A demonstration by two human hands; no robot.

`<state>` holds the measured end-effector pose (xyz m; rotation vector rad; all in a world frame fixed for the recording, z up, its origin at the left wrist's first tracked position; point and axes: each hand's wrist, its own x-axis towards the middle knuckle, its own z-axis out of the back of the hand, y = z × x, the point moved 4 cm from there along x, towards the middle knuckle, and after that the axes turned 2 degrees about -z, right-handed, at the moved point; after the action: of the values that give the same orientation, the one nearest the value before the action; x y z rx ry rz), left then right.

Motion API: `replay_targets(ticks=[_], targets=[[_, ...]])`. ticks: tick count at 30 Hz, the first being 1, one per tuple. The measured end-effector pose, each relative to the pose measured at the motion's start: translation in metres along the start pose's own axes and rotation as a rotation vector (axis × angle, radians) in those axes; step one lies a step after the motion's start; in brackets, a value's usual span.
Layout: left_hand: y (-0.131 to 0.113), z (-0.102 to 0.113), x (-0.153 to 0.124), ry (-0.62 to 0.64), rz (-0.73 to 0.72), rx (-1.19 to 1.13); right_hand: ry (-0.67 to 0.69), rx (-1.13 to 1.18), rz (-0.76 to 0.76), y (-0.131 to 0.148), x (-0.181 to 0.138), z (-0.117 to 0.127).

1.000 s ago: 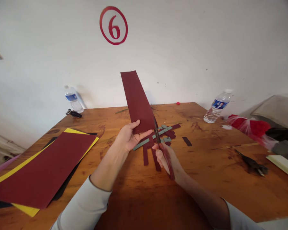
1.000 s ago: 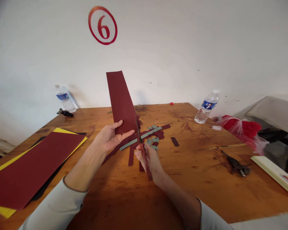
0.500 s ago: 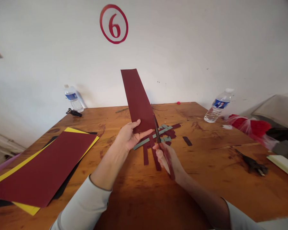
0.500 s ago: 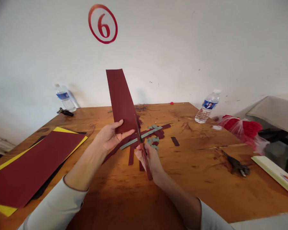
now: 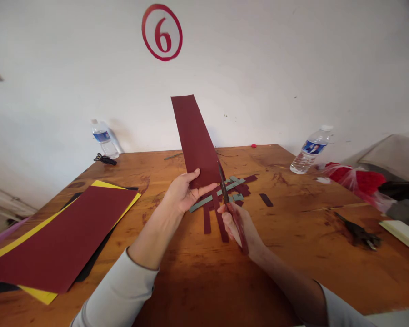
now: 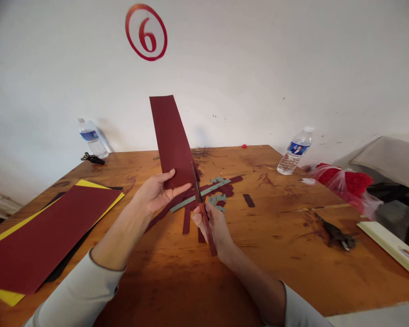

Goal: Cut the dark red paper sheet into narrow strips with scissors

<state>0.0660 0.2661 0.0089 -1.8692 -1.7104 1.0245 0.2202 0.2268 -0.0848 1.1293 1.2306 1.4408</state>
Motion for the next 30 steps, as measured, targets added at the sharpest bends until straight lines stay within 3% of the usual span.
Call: replay_targets(ticks=[30], targets=[[-0.0012, 0.0002, 0.0, 0.015, 0.001, -0.024, -0.035, 0.115, -0.091, 0.0028, 0.0008, -0.0025]])
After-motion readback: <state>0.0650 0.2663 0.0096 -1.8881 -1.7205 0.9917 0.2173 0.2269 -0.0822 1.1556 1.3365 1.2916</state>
